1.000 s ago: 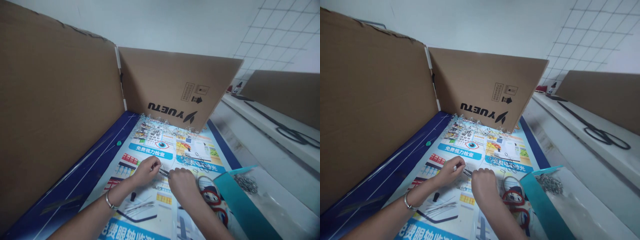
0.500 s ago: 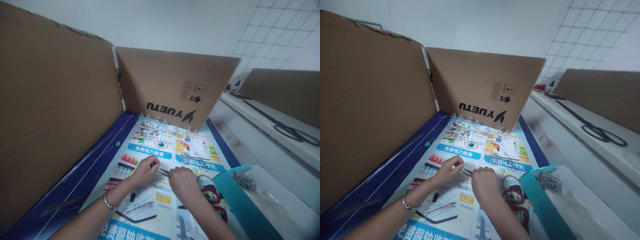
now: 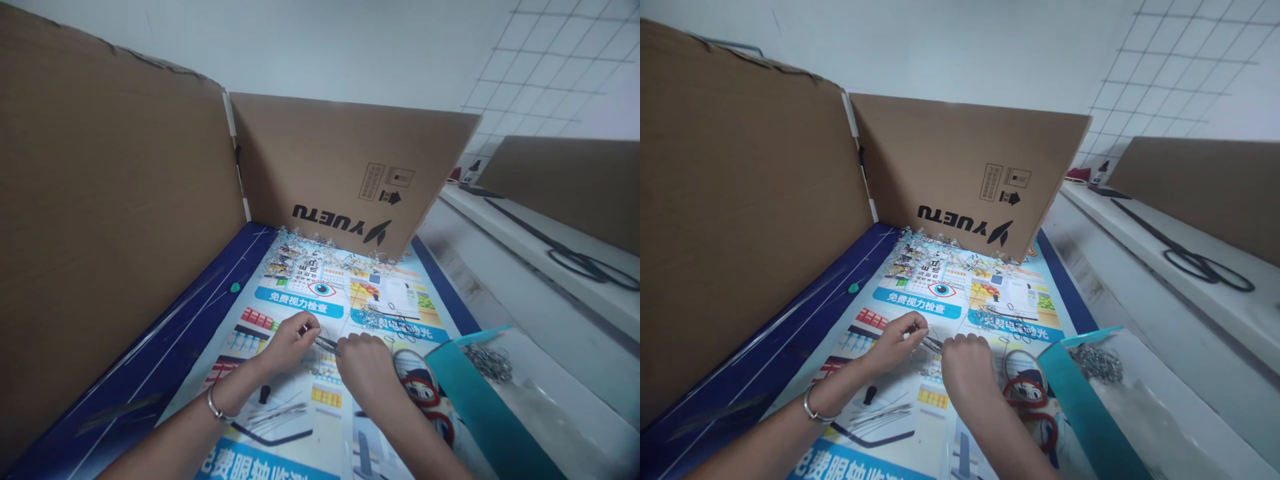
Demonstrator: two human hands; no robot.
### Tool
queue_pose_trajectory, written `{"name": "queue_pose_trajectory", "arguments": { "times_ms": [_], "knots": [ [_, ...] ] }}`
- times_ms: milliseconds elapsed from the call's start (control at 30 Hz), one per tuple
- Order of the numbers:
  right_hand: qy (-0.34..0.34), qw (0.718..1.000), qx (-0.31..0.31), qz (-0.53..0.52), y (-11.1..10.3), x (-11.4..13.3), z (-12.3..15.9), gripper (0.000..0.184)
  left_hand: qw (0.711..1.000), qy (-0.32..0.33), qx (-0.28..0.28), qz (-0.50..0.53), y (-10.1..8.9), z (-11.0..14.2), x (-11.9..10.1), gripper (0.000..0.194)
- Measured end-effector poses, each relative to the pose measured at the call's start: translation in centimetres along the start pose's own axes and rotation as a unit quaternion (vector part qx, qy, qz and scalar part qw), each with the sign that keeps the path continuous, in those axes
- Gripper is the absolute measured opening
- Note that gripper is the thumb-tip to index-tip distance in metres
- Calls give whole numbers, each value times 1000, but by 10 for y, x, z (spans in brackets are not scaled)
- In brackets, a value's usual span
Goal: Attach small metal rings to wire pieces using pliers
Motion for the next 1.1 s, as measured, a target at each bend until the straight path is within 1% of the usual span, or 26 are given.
{"name": "queue_pose_trajectory", "arguments": {
  "times_ms": [200, 433, 633, 767, 1100],
  "knots": [
    [-2, 1000, 11, 0, 0, -1, 0, 19, 999, 29, 17, 3, 0, 1, 0, 11],
    [-4, 1000, 18, -6, 0, -1, 0, 18, 998, 58, 33, -19, -1, 2, -2, 12],
    [-5, 1000, 29, -8, 0, -1, -1, 19, 996, 69, 40, -30, -1, 2, -3, 12],
    [-5, 1000, 22, -5, -1, -1, -1, 17, 995, 78, 44, -36, -1, 1, -4, 13],
    [-8, 1000, 21, -16, -6, 2, 0, 17, 985, 136, 71, -85, -2, 2, -8, 19]
  ]
}}
Point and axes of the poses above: each hand's wrist, its own z-axis away from the middle knuckle, its own y-axis out of the palm, x = y × z, the point moved 3 cm from there along -z, towards the middle knuckle, and after that the axes turned 12 degrees about -x, right-handed, at the moved point
